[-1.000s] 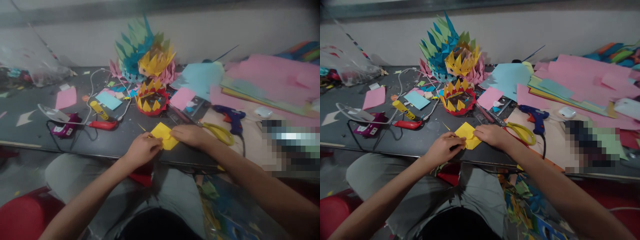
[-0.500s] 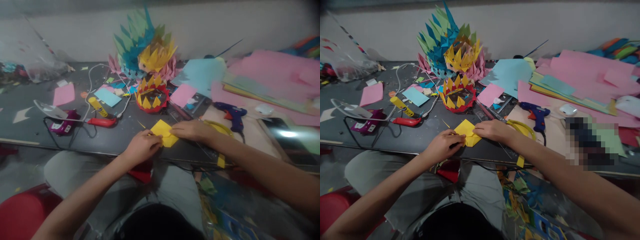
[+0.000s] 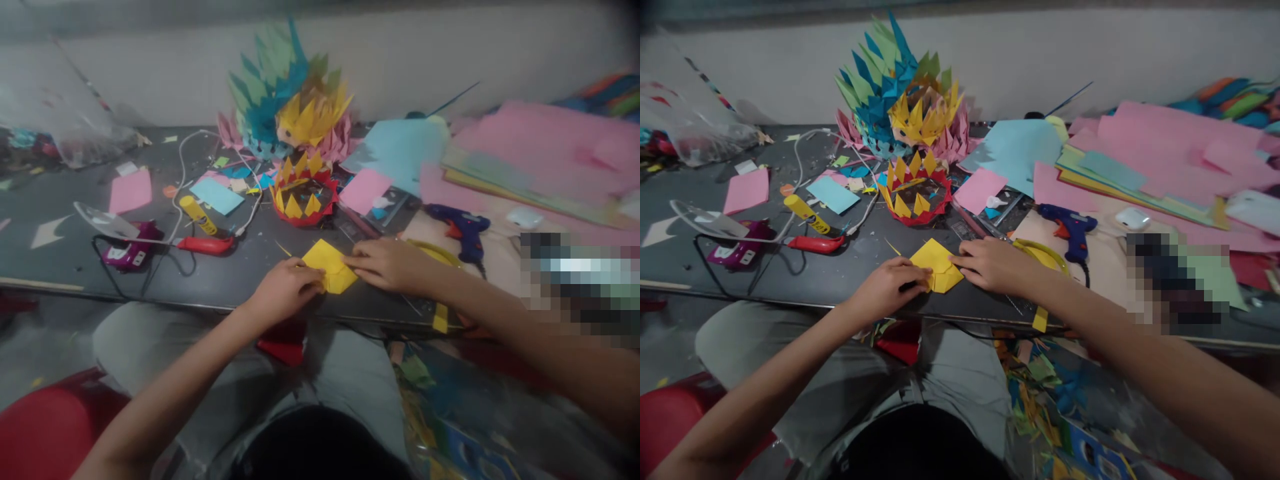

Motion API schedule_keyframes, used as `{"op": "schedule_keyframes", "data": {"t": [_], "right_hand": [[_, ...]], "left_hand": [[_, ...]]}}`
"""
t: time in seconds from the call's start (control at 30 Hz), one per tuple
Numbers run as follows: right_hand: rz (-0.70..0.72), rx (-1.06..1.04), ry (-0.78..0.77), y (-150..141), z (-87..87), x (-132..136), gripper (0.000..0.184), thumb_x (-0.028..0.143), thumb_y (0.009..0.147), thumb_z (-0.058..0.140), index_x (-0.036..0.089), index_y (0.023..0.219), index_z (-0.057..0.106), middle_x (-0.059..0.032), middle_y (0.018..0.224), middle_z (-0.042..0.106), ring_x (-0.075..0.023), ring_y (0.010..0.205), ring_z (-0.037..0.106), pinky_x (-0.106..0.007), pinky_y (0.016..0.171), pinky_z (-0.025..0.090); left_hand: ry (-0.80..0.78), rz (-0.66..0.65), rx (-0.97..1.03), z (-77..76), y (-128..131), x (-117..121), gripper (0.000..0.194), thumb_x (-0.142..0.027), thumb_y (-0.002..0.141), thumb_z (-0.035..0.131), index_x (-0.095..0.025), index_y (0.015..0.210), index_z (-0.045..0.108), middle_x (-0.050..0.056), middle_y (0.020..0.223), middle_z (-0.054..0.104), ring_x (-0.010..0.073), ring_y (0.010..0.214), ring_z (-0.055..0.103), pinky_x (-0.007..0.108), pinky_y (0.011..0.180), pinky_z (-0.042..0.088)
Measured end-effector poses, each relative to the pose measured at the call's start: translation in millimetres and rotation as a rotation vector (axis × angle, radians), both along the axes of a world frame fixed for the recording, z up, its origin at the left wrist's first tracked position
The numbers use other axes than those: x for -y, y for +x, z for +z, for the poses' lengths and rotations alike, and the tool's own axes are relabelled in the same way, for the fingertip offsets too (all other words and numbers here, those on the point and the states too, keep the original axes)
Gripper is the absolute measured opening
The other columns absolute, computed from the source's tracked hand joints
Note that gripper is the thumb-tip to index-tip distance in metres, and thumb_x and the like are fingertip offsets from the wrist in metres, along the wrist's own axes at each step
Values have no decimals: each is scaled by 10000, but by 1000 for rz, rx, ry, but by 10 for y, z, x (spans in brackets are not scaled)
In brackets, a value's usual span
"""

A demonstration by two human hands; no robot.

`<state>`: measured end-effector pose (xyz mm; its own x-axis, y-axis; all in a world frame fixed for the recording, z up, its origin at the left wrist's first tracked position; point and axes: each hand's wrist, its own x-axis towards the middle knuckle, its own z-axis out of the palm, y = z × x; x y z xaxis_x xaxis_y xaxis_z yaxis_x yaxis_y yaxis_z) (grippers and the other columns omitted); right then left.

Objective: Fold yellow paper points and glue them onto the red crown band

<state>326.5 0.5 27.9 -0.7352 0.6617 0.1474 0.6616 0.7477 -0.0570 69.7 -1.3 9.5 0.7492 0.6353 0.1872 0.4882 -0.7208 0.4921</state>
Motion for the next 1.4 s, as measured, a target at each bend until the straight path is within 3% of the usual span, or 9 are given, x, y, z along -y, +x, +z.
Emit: {"op": "schedule_keyframes", "data": {"t": [0.1, 0.17, 0.27, 0.37, 0.47, 0.67, 0.8, 1.03, 1.4], "right_hand": [[-199, -259, -33, -50, 23, 228, 260, 272, 896, 435, 184, 1024, 644, -98, 909, 656, -184, 822, 622, -302, 695, 505], [-145, -294, -88, -96, -32, 373, 205, 243, 886, 466, 199, 942, 657, -83, 928, 676, -178, 859, 633, -305, 745, 522], [-113, -318, -55, -173, -167, 488, 208, 254, 870, 517, 184, 1015, 649, -108, 1013, 680, -205, 939, 629, -356, 822, 525], [-122, -344, 9, -244, -262, 470, 251, 281, 855, 550, 183, 1067, 642, -113, 1026, 687, -228, 974, 623, -405, 853, 518], [-96, -326, 64, -286, -287, 414, 230, 247, 879, 509, 189, 1042, 660, -103, 1012, 697, -213, 945, 637, -376, 821, 524], [-37, -263, 147, -274, -293, 390, 220, 199, 892, 477, 212, 952, 689, -74, 982, 700, -185, 885, 639, -313, 742, 509], [-47, -295, 58, -307, -296, 365, 211, 250, 887, 494, 204, 860, 698, -82, 947, 686, -193, 875, 623, -333, 758, 492], [-301, -534, -253, -402, -197, 285, 134, 252, 802, 579, 190, 747, 684, -52, 846, 649, -143, 725, 619, -267, 681, 488], [-490, -386, -390, -485, -109, 137, 58, 172, 679, 590, 174, 640, 634, -9, 675, 589, -124, 604, 551, -235, 572, 398]], "left_hand": [[-29, -32, 48, 5, 18, -34, 164, -137, 825, 589, -183, 973, 644, 30, 1023, 692, 176, 920, 599, 327, 863, 462], [-18, -47, 59, 1, 41, -39, 152, -149, 832, 586, -178, 974, 635, 39, 1009, 683, 176, 940, 599, 325, 874, 457], [47, -38, 32, -13, 100, -2, 103, -183, 860, 559, -164, 934, 627, 46, 964, 671, 173, 915, 596, 312, 863, 459], [161, -1, -29, -39, 178, 77, 148, -208, 903, 485, -153, 888, 622, 62, 908, 659, 177, 864, 592, 316, 828, 469], [237, 30, -67, -70, 232, 149, 199, -211, 917, 452, -145, 855, 628, 73, 857, 650, 186, 825, 592, 324, 787, 481], [18, 23, 119, -132, 175, 76, 145, -227, 880, 537, -165, 878, 669, 38, 899, 673, 154, 862, 599, 281, 823, 479], [-143, -37, 249, -177, 131, -89, 144, -155, 863, 548, -177, 854, 690, 30, 895, 664, 127, 855, 606, 245, 813, 478], [-247, -139, 237, -195, 122, -266, 78, -179, 793, 646, -187, 825, 717, 32, 875, 632, 129, 827, 611, 239, 766, 478], [-137, -182, 192, -169, 74, -255, 148, -129, 839, 571, -161, 881, 708, 67, 945, 650, 144, 891, 610, 268, 807, 490]]}}
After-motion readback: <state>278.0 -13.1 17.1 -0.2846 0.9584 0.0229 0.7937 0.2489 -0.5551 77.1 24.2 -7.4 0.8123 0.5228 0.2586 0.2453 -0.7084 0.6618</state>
